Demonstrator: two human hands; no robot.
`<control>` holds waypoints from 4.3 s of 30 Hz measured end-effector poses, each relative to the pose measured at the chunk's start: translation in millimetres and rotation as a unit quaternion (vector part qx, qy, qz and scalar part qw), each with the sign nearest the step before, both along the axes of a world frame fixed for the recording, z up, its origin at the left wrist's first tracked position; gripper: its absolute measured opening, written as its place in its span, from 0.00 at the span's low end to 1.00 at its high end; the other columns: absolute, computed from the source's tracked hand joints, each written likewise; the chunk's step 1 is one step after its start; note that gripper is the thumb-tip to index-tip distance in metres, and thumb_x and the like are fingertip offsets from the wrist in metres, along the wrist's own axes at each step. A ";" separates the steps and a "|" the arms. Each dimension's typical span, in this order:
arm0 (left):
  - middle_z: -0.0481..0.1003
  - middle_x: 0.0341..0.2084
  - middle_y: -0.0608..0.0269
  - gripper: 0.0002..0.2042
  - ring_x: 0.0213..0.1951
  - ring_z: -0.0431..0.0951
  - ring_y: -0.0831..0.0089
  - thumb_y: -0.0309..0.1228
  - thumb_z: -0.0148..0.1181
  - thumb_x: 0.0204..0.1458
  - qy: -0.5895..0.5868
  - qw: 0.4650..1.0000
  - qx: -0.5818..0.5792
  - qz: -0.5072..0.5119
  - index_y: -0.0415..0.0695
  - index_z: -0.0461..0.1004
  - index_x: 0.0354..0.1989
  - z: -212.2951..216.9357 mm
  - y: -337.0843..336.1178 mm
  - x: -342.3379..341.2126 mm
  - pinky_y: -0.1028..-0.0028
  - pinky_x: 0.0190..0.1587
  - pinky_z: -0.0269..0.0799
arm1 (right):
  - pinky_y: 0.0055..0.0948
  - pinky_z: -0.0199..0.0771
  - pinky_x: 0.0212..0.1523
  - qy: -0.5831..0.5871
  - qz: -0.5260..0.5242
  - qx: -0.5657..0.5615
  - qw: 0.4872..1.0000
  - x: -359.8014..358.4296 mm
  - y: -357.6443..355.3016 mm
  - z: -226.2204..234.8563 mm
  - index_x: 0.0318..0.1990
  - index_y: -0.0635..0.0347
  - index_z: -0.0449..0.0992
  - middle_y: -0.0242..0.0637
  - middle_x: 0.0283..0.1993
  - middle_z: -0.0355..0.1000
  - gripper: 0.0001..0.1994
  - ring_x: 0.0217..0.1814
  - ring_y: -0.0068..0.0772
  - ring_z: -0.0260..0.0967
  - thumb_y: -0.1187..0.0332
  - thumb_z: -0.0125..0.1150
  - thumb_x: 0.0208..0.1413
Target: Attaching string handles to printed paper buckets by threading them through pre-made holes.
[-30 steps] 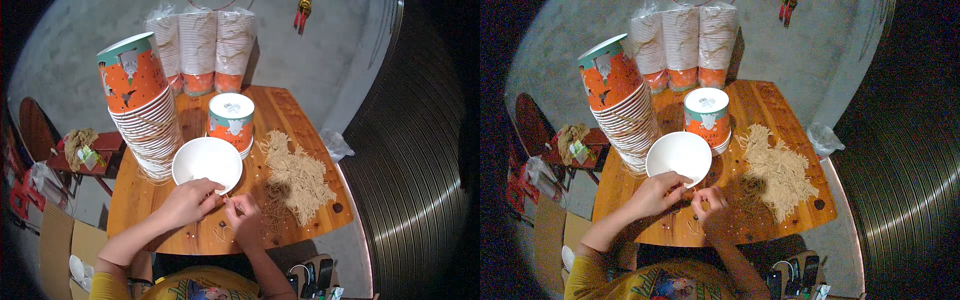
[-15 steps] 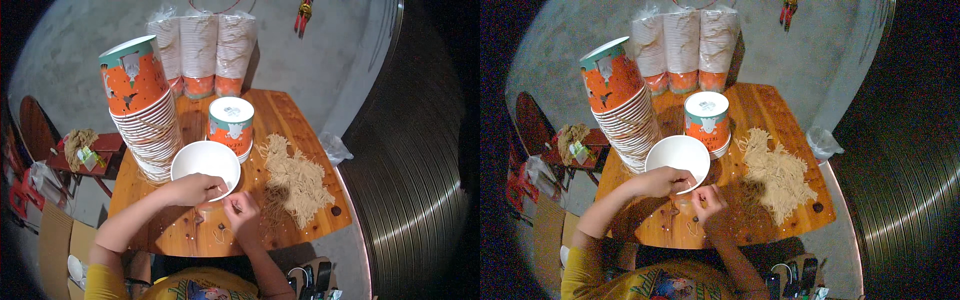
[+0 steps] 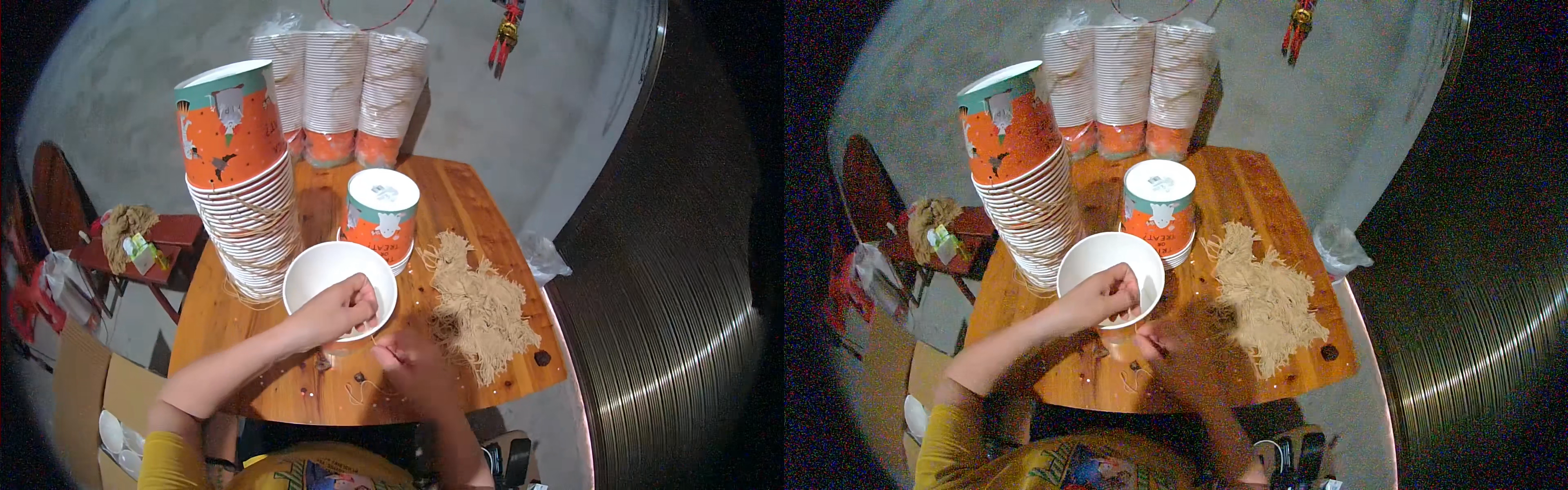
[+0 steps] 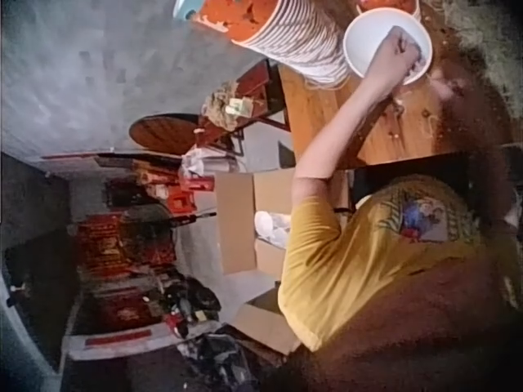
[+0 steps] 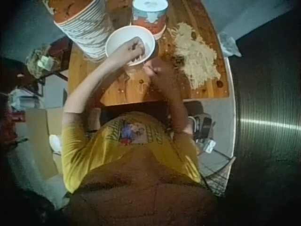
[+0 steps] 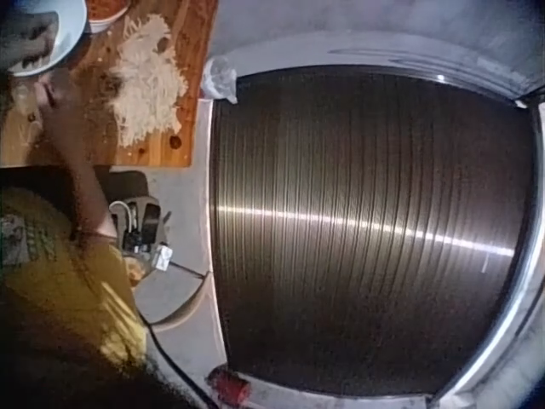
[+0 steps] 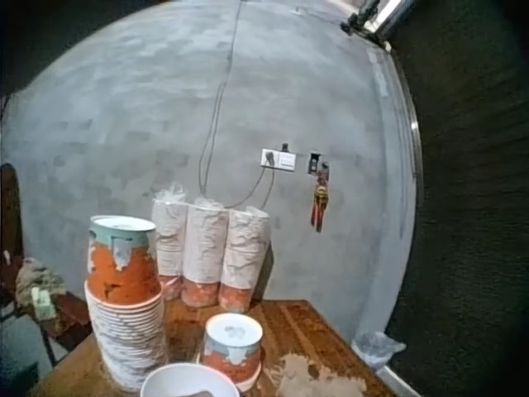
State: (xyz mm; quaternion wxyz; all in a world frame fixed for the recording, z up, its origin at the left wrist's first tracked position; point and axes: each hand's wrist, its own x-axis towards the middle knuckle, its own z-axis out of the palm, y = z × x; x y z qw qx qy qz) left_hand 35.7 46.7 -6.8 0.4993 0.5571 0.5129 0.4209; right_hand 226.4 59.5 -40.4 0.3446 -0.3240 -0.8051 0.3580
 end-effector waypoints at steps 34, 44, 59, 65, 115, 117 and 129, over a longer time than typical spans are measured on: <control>0.70 0.26 0.73 0.07 0.28 0.67 0.85 0.29 0.54 0.56 0.004 0.990 -0.071 -0.121 0.39 0.73 0.39 -11.1 16.9 -4.8 0.84 0.32 0.64 | 0.32 0.69 0.31 0.005 -0.067 0.020 0.998 -5.0 11.6 4.6 0.34 0.62 0.71 0.37 0.28 0.71 0.08 0.29 0.30 0.69 0.67 0.60 0.53; 0.72 0.30 0.68 0.07 0.32 0.71 0.84 0.27 0.53 0.56 -0.160 0.965 -0.164 -0.127 0.39 0.70 0.41 -5.4 12.7 -11.5 0.85 0.33 0.67 | 0.20 0.61 0.31 0.185 -0.069 -0.159 0.967 -15.6 7.1 -28.4 0.33 0.60 0.72 0.26 0.26 0.66 0.06 0.28 0.17 0.61 0.67 0.58 0.55; 0.67 0.28 0.74 0.12 0.29 0.65 0.86 0.28 0.57 0.50 -0.002 0.985 -0.063 -0.160 0.39 0.67 0.41 0.0 7.5 -0.3 0.85 0.32 0.61 | 0.13 0.50 0.19 0.282 -0.085 -0.318 0.901 -16.8 9.6 -12.1 0.31 0.57 0.73 0.21 0.21 0.63 0.03 0.20 0.11 0.55 0.69 0.59 0.55; 0.67 0.26 0.74 0.08 0.29 0.65 0.84 0.28 0.57 0.51 0.039 0.988 -0.028 -0.146 0.40 0.68 0.38 -10.8 12.7 2.7 0.83 0.34 0.62 | 0.14 0.58 0.24 0.252 -0.077 -0.236 0.935 -13.9 17.8 -15.3 0.32 0.60 0.73 0.24 0.25 0.68 0.02 0.24 0.11 0.60 0.72 0.59 0.55; 0.70 0.27 0.69 0.10 0.29 0.68 0.83 0.26 0.55 0.51 -0.128 0.975 -0.086 -0.161 0.39 0.66 0.40 -13.8 27.9 14.2 0.84 0.32 0.63 | 0.28 0.72 0.42 0.251 0.044 -0.262 0.931 8.2 32.5 -49.8 0.36 0.62 0.70 0.36 0.34 0.74 0.10 0.36 0.27 0.72 0.63 0.55 0.59; 0.68 0.30 0.68 0.11 0.32 0.68 0.82 0.21 0.51 0.48 -0.100 0.979 -0.065 -0.166 0.38 0.65 0.42 -14.7 27.8 7.8 0.82 0.35 0.64 | 0.26 0.72 0.40 0.277 0.047 -0.276 0.919 7.2 28.3 -37.5 0.37 0.62 0.69 0.37 0.34 0.74 0.09 0.35 0.27 0.72 0.65 0.52 0.59; 0.70 0.27 0.67 0.07 0.31 0.69 0.80 0.24 0.54 0.52 0.119 0.974 0.122 -0.150 0.39 0.66 0.39 -8.6 18.8 15.6 0.78 0.36 0.67 | 0.28 0.72 0.40 0.253 0.003 -0.311 0.916 6.2 32.3 -27.0 0.35 0.64 0.70 0.36 0.30 0.71 0.08 0.33 0.29 0.72 0.69 0.47 0.61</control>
